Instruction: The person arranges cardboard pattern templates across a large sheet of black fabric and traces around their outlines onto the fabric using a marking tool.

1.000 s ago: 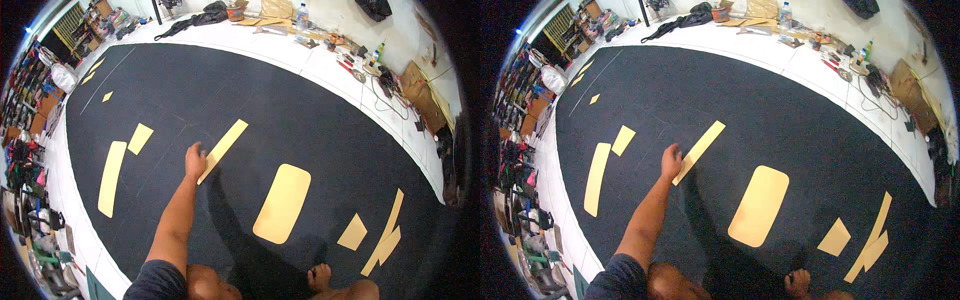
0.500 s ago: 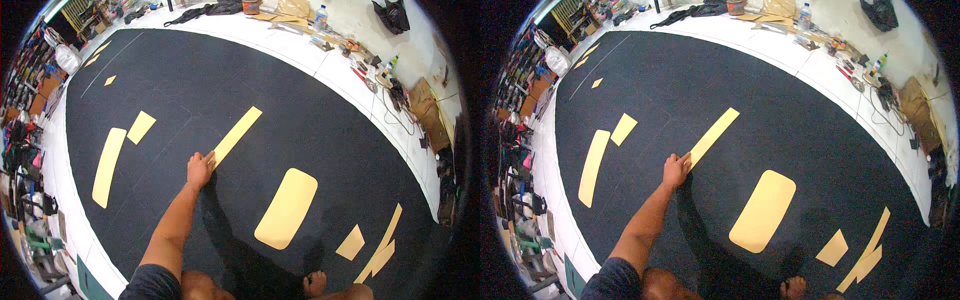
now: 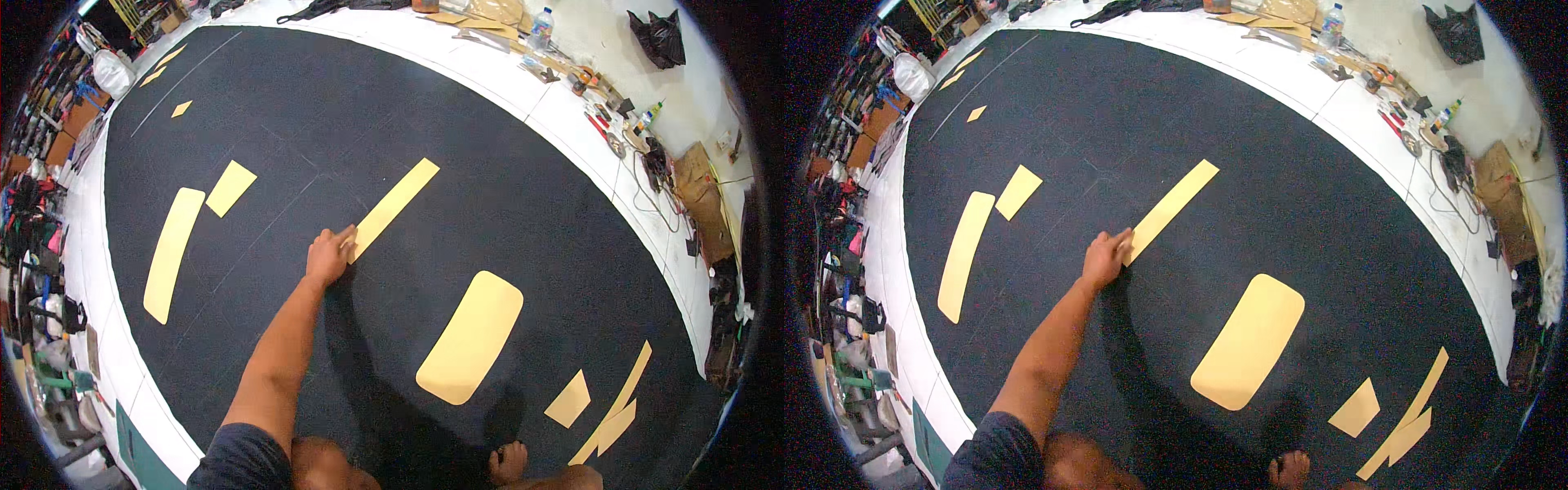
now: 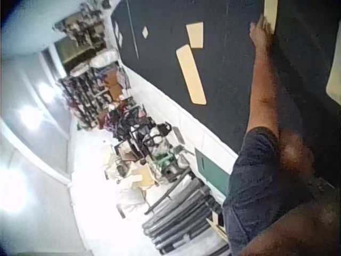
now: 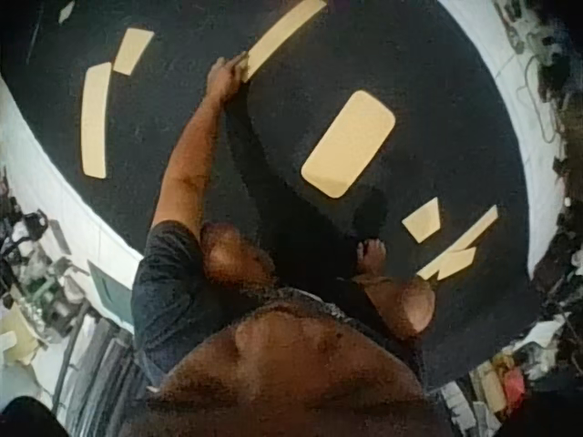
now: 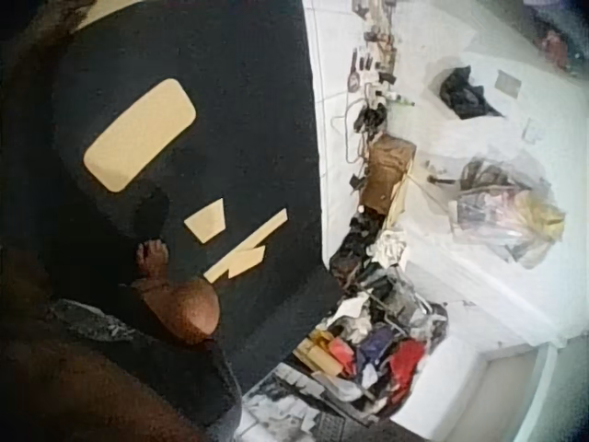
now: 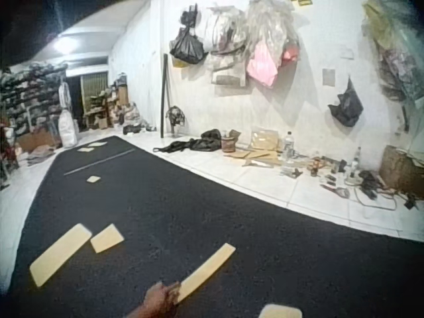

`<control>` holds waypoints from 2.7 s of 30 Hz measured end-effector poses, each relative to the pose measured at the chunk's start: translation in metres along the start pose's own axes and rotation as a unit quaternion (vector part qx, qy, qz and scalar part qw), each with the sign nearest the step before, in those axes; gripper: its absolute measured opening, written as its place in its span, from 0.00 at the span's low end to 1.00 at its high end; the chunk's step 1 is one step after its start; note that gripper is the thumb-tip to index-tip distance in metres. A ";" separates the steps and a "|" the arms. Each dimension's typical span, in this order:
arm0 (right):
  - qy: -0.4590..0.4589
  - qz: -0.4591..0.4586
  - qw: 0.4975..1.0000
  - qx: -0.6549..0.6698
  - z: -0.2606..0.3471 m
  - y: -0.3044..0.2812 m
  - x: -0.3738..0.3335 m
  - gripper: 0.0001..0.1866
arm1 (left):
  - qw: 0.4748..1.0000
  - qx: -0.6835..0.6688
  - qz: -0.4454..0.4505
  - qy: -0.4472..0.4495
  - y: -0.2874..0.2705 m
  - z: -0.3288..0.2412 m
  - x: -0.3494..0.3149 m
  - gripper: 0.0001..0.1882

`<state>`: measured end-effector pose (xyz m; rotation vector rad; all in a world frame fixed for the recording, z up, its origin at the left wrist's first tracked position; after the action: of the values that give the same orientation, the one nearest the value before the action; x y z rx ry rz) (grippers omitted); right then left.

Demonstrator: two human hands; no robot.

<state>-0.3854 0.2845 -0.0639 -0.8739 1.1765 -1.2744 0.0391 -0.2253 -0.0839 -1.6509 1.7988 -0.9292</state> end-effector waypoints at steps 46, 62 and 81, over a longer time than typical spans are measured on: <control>0.078 0.124 0.988 0.056 -0.029 -0.040 0.078 0.16 | 0.988 0.006 -0.095 0.118 0.003 -0.066 -0.054 0.16; -0.253 -0.116 0.961 0.007 0.312 -0.012 0.477 0.24 | 0.993 0.011 -0.084 0.085 0.031 -0.070 -0.070 0.19; -0.049 -0.150 0.987 -0.023 0.123 -0.053 0.549 0.32 | 0.997 0.017 -0.052 0.052 0.032 -0.063 -0.067 0.20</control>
<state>-0.3273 -0.2775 -0.0742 -1.1669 1.0258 -1.4319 -0.0216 -0.1494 -0.0740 -1.7176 1.7689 -1.1036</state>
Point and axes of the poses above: each hand's wrist, its own x-axis towards the middle knuckle, its own y-axis out of the palm, z = x × y, the point moved 9 cm from there along x, towards the middle knuckle, and after that the axes turned 12 degrees about -x, right-handed, at the moved point
